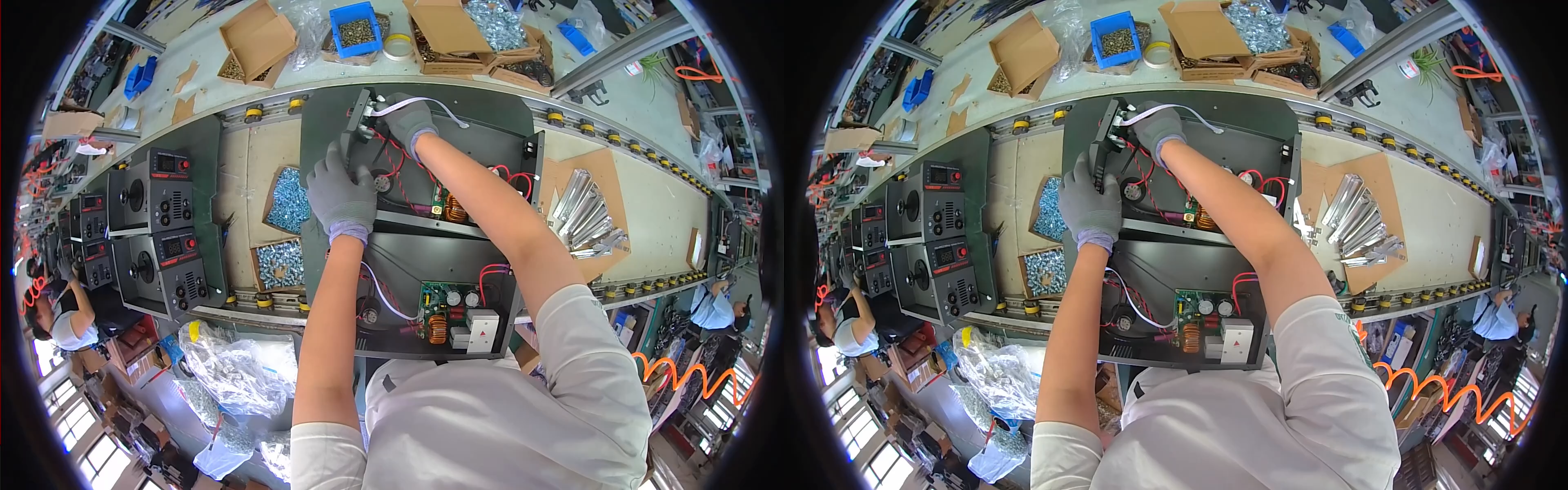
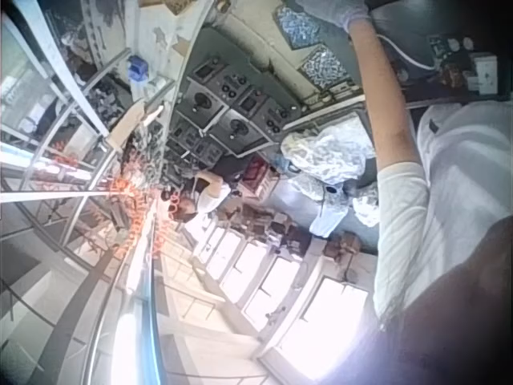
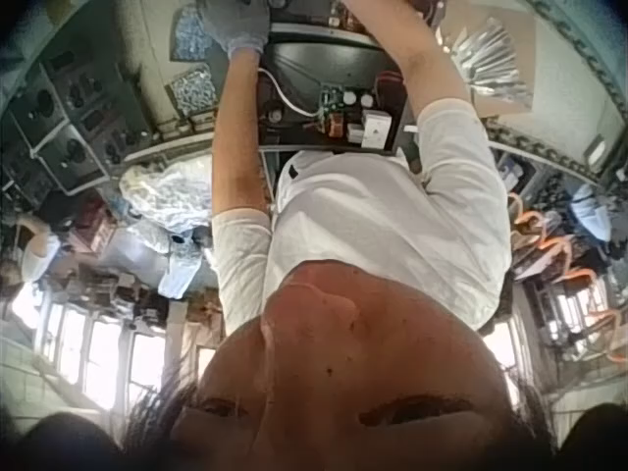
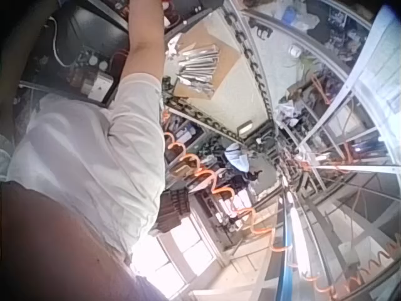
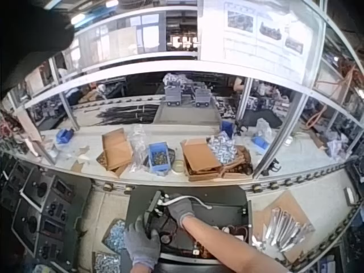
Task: Assembling the internal components and wiring of an industrial inverter or power supply unit on a production line.
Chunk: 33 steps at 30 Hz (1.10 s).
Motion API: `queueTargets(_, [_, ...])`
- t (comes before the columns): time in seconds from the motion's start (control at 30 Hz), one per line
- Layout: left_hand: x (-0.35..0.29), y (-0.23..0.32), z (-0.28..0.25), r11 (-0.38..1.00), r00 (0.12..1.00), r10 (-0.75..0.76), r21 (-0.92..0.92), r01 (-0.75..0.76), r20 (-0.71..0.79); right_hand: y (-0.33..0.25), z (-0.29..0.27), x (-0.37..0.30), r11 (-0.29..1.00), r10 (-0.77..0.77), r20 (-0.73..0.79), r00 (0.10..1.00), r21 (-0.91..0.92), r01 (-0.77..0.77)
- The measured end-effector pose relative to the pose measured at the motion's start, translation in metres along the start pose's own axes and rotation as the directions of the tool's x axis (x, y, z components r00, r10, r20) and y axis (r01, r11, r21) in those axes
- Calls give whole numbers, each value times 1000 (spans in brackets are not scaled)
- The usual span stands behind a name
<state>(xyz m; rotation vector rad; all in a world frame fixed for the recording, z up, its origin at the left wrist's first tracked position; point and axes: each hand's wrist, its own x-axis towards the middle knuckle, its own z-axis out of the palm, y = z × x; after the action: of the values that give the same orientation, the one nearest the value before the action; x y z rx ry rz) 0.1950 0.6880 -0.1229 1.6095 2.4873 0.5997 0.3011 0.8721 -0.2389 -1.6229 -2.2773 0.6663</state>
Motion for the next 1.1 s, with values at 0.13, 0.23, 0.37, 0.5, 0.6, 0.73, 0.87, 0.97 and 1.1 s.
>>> queueTargets(0.13, [-3,-10,2,1000,999,-24,18,24,-24,-25,-11,-11,999,10,30,1000,36,-11])
queueTargets(0.23, [-2,-6,-1,999,999,-44,5,44,6,-30,-19,-21,976,102,-63,993,199,-88])
queueTargets(0.37, [-3,-7,3,1000,1000,-5,4,5,-20,-27,-23,-41,985,122,-144,982,143,-101])
queueTargets(0.5, [-4,-4,2,1000,1000,-7,7,7,-30,-30,-27,-41,978,160,-142,977,155,-137])
queueTargets(0.6, [-2,-1,0,1000,1000,-24,2,24,1,-29,-29,-37,983,153,-123,981,117,-139])
queueTargets(0.73, [-2,-4,-2,999,999,-33,5,33,-1,-33,-30,-38,984,146,-66,987,111,-138])
queueTargets(0.87, [-2,-2,-1,1000,1000,-29,10,29,6,-29,-30,-38,999,33,-161,986,48,-25])
queueTargets(0.97, [-2,-3,0,1000,1000,-25,18,25,5,-34,-36,-37,995,-48,-156,987,-89,34])
queueTargets(1.1, [-3,-9,4,1000,999,-2,29,3,-40,-40,-40,-38,995,-61,-179,982,-89,45])
